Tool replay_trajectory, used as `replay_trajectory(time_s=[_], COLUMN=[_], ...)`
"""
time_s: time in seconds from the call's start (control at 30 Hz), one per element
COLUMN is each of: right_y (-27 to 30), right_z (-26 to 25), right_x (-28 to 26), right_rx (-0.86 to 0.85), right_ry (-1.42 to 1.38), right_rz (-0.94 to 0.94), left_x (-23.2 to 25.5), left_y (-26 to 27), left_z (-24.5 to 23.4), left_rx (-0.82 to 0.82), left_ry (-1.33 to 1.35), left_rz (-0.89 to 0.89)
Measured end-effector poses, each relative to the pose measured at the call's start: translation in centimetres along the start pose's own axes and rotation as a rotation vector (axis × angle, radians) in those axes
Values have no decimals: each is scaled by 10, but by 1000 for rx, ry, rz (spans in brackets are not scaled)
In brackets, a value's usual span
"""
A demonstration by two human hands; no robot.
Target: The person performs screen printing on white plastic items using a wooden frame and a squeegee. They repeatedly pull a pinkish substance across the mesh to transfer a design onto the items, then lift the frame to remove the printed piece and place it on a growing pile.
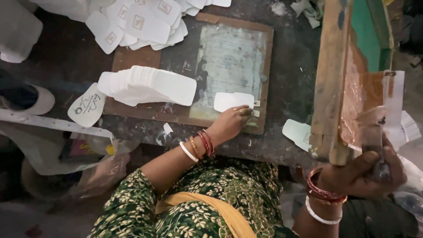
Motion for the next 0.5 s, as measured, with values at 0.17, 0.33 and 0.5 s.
replay_trajectory(time_s=[0.17, 0.33, 0.5], right_y=[14, 53, 80], right_z=[1, 44, 129], right_x=[15, 6, -20], right_rx=[-11, -363, -1056], right_ry=[7, -234, 83], right_rz=[29, 365, 12], left_x=[14, 64, 30], left_y=[5, 17, 82], left_z=[-3, -46, -68], left_rx=[8, -70, 128], left_ry=[44, 504, 602], left_rz=[-38, -98, -907])
Point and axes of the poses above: each hand's wrist, its own y-axis away from the middle knuckle, its own z-axis out of the palm, x = y × z, the point moved 6 cm from there along -y, towards the middle knuckle, and after that the axes turned 14 degrees about z, right-handed, at the moved point
